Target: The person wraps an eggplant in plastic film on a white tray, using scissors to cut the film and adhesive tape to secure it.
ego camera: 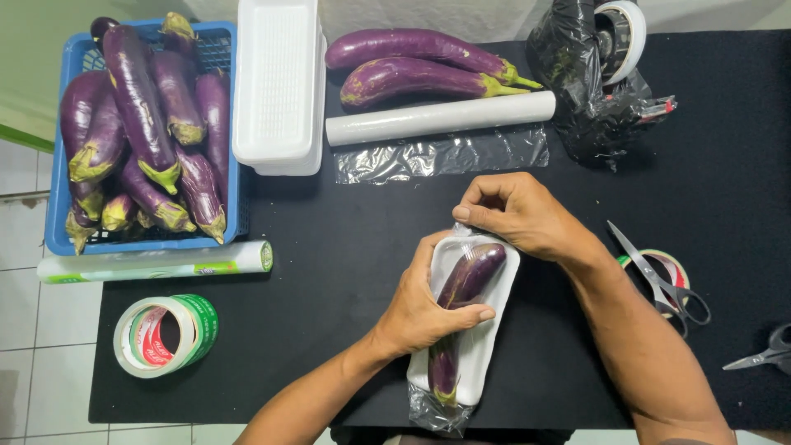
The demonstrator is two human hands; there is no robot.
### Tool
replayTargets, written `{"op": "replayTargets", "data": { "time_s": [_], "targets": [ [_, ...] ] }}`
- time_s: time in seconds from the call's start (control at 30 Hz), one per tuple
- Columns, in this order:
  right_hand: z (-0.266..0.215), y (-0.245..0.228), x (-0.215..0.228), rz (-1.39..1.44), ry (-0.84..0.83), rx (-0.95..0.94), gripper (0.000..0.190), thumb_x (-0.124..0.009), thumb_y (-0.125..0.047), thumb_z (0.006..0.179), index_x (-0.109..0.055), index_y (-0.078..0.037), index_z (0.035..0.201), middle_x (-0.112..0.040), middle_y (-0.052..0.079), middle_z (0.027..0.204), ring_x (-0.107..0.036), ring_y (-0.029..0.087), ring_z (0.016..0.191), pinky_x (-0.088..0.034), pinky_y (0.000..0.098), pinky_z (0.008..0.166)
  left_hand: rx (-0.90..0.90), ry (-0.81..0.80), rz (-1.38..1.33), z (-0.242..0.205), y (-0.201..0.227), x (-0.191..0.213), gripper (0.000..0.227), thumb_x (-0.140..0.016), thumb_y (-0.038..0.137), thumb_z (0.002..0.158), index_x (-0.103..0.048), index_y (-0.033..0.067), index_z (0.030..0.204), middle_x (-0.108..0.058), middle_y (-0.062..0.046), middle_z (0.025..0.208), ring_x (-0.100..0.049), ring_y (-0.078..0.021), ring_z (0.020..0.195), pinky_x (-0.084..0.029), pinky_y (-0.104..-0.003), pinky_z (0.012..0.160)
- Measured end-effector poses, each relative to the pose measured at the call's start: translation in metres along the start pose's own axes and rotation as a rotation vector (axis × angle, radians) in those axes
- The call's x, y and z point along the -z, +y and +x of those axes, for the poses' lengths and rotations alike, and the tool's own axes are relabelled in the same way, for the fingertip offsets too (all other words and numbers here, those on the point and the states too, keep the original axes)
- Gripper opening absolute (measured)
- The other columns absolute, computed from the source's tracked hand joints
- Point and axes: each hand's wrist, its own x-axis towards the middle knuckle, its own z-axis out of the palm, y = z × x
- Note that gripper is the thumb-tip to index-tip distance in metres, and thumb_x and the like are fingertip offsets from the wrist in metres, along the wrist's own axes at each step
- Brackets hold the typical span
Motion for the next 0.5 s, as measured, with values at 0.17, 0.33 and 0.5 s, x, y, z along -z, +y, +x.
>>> {"op": "replayTargets", "data": {
  "time_s": [0.17,0.33,0.5],
  "targets": [
    [0.007,0.016,-0.007,0.326,-0.171,-0.122,0.020,-0.080,-0.016,0.089,-0.074,-0.001,0.078,-0.062,0.006,0.060,-0.055,0.010,0.052,-0.044,0.0221,0.044,-0.138,-0.003,0.018,-0.005,0.000,-0.005,0.133,-0.090,0.024,0.069,0.001,0.0034,0.164,-0.065,-0.029,0.127,-0.067,-0.0415,0.116,-0.053,-0.052,0.100],
    [0.011,0.035,-0.025,0.604,-0.367,-0.254,0.027,-0.079,-0.016,0.089,-0.066,-0.003,0.070,-0.061,0.006,0.056,-0.056,0.010,0.047,-0.042,0.0207,0.039,-0.189,0.078,0.139,-0.009,0.002,-0.007,0.127,-0.090,0.029,0.068,-0.011,0.0034,0.163,-0.070,-0.025,0.111,-0.071,-0.0404,0.104,-0.055,-0.050,0.091],
    [0.008,0.025,-0.038,0.844,-0.402,-0.368,0.009,-0.071,-0.006,0.091,-0.069,0.003,0.091,-0.072,0.015,0.074,-0.072,0.019,0.059,-0.058,0.0296,0.053,-0.148,0.138,0.231,-0.004,0.010,0.000,0.104,-0.093,0.041,0.063,-0.043,0.0007,0.145,-0.067,-0.024,0.109,-0.070,-0.0424,0.104,-0.054,-0.049,0.092]
  ]
}}
